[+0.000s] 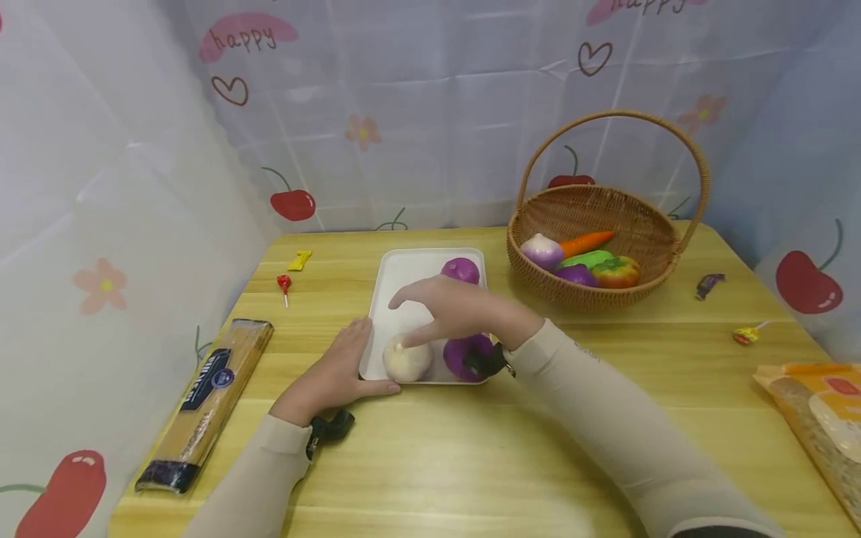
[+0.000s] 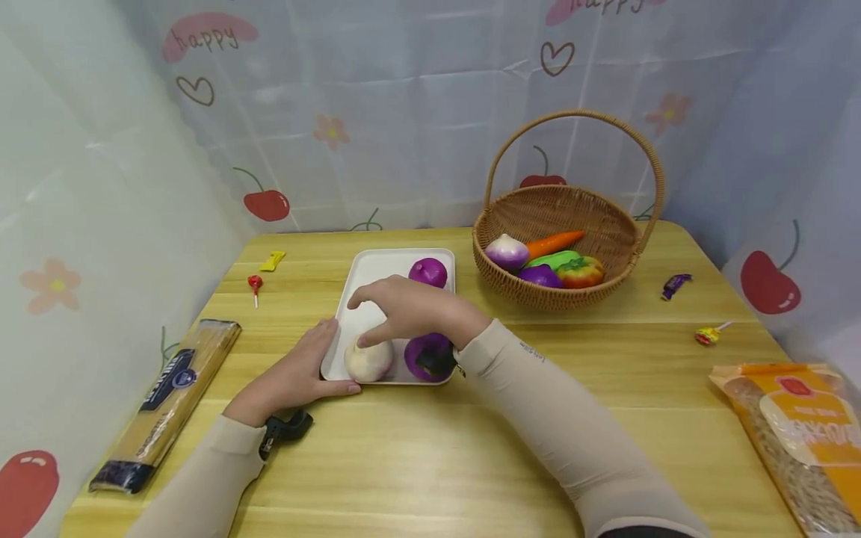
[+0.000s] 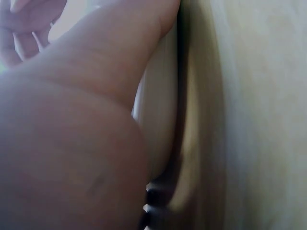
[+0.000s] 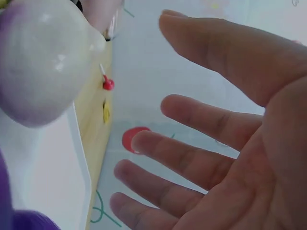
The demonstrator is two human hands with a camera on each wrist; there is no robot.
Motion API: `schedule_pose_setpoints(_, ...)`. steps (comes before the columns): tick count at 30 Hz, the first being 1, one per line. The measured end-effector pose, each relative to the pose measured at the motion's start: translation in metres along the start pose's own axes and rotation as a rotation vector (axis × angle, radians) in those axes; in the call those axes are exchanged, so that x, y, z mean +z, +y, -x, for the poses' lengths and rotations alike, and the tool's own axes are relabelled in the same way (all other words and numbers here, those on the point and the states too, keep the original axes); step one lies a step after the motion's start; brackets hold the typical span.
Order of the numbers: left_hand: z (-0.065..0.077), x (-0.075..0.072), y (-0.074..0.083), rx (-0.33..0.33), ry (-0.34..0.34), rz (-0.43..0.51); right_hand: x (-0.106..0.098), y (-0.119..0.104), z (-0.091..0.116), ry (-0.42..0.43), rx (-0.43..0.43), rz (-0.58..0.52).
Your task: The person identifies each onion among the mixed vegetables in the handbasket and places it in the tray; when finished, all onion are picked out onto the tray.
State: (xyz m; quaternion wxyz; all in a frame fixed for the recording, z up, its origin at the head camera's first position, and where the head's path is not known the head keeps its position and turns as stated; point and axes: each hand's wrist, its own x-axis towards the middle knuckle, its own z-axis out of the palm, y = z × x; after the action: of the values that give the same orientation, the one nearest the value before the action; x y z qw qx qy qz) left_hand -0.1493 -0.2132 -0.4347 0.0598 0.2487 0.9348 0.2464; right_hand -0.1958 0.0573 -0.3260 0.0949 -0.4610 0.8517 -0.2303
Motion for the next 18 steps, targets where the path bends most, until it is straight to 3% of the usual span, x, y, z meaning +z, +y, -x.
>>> schedule_pose_setpoints(10, 0.000, 0.000, -0.002, -0.010, -0.006, -0.009, -0.038, 0.017, -0.010, 0.083, 0.123, -0.022)
schedule_pose_setpoints(18, 0.000, 0.000, -0.001, -0.015, -0.010, -0.010, -0.073, 0.039, 0.007, 0.162, 0.232, -0.106)
